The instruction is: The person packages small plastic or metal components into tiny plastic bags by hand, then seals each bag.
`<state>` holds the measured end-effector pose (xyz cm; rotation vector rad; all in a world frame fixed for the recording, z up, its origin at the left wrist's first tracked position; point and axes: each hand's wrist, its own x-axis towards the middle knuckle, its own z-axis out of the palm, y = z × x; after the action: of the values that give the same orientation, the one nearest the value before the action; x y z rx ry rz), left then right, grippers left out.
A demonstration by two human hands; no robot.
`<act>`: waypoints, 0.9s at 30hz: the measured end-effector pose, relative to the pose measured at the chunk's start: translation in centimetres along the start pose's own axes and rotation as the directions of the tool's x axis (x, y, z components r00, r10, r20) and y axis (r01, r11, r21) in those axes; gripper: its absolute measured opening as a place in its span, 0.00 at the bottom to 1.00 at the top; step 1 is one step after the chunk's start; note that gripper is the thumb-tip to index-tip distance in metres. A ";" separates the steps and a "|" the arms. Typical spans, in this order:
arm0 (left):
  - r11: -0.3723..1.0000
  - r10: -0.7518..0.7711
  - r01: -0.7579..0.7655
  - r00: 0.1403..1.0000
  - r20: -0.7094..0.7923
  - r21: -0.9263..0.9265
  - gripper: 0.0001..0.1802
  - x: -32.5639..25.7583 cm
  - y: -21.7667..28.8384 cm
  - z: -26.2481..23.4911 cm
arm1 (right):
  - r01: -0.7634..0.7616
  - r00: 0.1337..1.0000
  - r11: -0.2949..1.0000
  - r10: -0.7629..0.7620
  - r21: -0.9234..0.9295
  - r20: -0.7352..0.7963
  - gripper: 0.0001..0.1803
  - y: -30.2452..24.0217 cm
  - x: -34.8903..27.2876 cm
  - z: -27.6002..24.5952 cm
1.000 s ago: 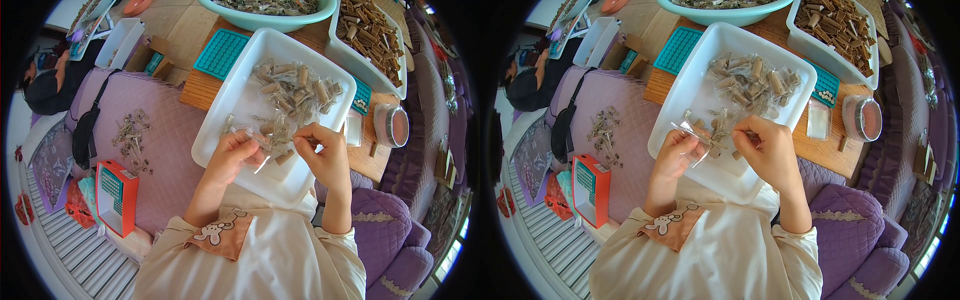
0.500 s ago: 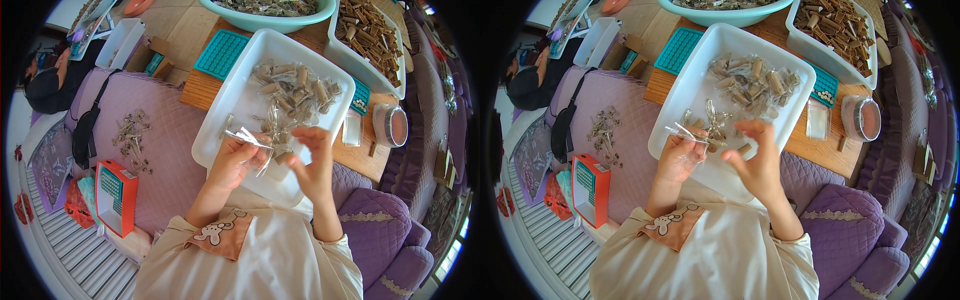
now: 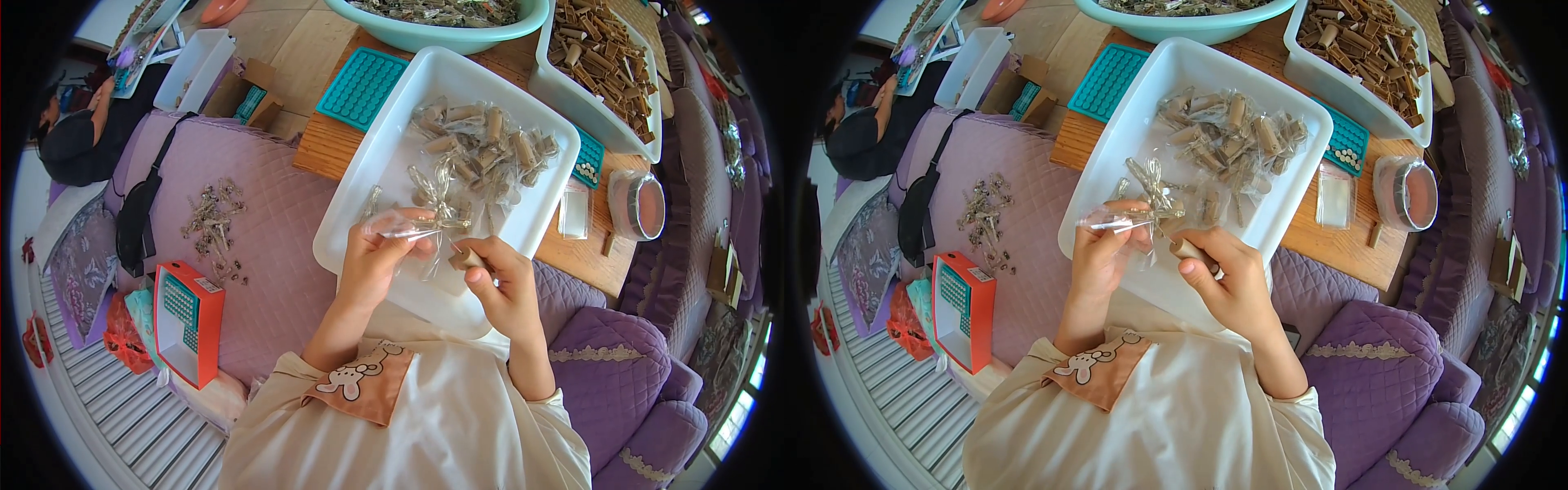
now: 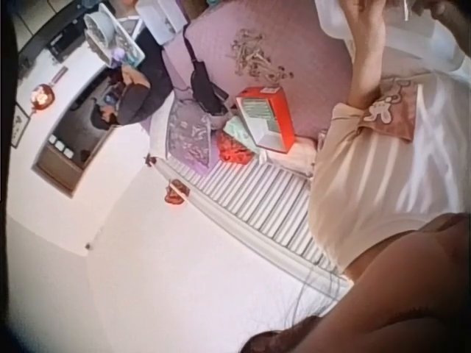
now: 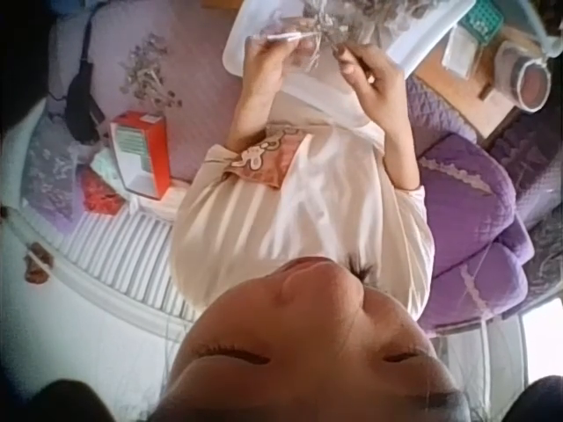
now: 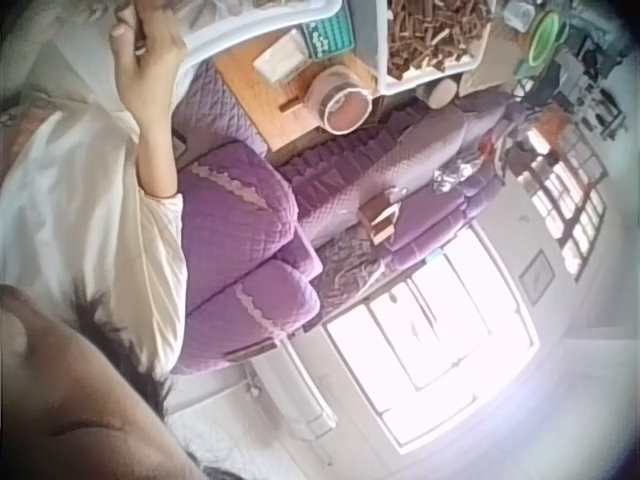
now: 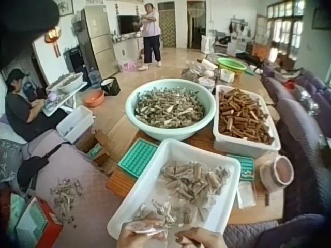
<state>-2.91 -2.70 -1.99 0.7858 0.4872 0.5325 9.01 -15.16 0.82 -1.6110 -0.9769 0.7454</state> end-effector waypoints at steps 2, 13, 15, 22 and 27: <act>0.953 0.101 -0.101 0.995 0.014 0.286 0.13 -0.1 0.4 0.3 | 0.001 1.000 1.000 -0.001 0.010 0.017 0.16 -0.2 -0.3 0.0; 0.711 0.240 -0.337 0.941 0.238 0.617 0.19 -0.4 1.1 0.1 | 0.022 0.990 0.997 -0.012 0.072 -0.138 0.14 -2.1 -0.4 -0.4; 0.683 0.234 -0.344 0.939 0.253 0.644 0.19 -0.4 1.1 0.2 | 0.015 0.989 1.000 -0.012 0.024 -0.150 0.13 -2.4 -0.1 -0.5; 0.620 0.241 -0.370 0.929 0.281 0.692 0.15 -0.5 1.3 0.8 | -0.024 0.986 0.995 0.008 -0.095 -0.169 0.10 -3.1 0.8 -0.8; 0.641 0.125 -0.293 0.952 0.280 0.710 0.12 -0.8 1.4 1.5 | -0.035 0.999 0.984 0.030 -0.177 -0.034 0.09 -4.2 1.6 -1.3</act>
<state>-3.05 -3.13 0.17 1.7065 0.4156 0.4494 9.96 -13.94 5.19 -1.7910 -1.0198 0.6681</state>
